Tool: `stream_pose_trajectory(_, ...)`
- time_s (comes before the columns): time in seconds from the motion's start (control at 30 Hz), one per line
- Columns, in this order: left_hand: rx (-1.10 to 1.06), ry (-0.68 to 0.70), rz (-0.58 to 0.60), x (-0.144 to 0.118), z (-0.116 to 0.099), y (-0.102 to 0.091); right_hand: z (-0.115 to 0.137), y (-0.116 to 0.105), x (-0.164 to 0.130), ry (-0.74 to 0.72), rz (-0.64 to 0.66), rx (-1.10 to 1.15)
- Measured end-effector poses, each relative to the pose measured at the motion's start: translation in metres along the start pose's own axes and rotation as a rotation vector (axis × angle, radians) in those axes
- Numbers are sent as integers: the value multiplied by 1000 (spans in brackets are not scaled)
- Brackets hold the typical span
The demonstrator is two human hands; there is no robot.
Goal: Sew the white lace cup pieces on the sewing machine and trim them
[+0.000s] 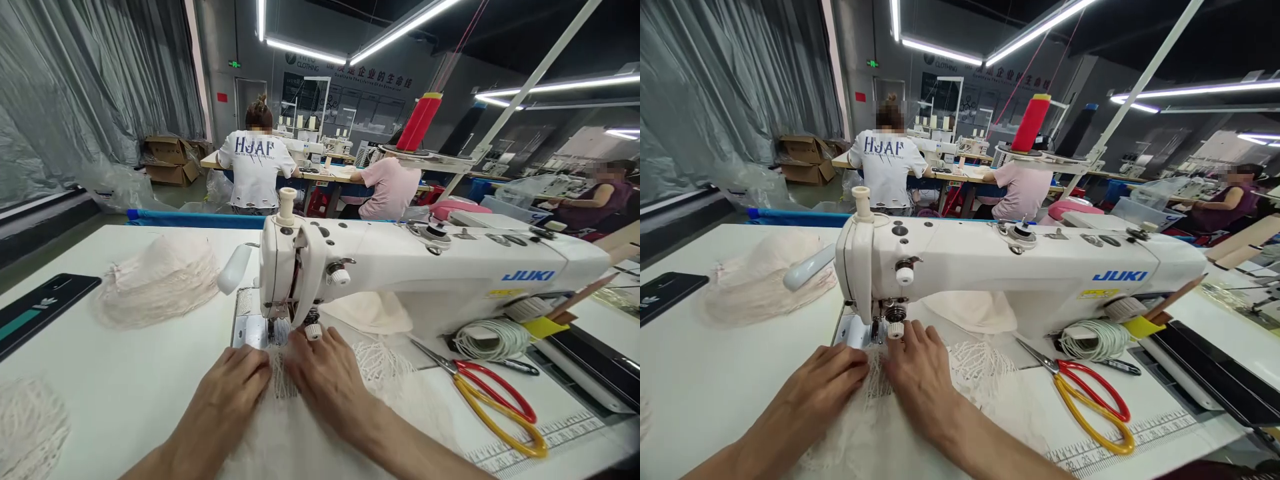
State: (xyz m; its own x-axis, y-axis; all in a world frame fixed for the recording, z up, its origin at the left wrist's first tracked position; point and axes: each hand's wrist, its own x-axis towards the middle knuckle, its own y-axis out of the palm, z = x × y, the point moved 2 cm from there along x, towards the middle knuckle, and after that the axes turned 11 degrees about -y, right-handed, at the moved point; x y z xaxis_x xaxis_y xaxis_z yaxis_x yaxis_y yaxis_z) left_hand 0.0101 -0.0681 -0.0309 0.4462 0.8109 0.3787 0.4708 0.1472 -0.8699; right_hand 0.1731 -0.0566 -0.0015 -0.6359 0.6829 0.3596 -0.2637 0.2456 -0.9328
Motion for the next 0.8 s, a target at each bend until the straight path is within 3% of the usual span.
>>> stream_pose_trajectory(0.07, -7, 26, -32, 0, 0, 0, 9, -2, -3, -141, -80, -22)
stream_pose_trajectory(0.13, 24, 36, -69, 2, -1, -1, 14, -1, -6, -229, -73, 10)
stream_pose_trajectory(0.3, 193, 79, -120, 8, -7, -5, 12, 8, -7, -268, -30, -39)
stream_pose_trajectory(0.43, 165, -16, -138, 8, -3, -6, 6, 8, -7, -260, -70, -33)
stream_pose_trajectory(0.63, -96, -410, 118, 19, 12, -6, -4, 5, -8, -93, -29, 219)
stream_pose_trajectory(0.8, -125, -656, 373, 30, 9, -13, -16, 6, -4, 29, -71, 386)
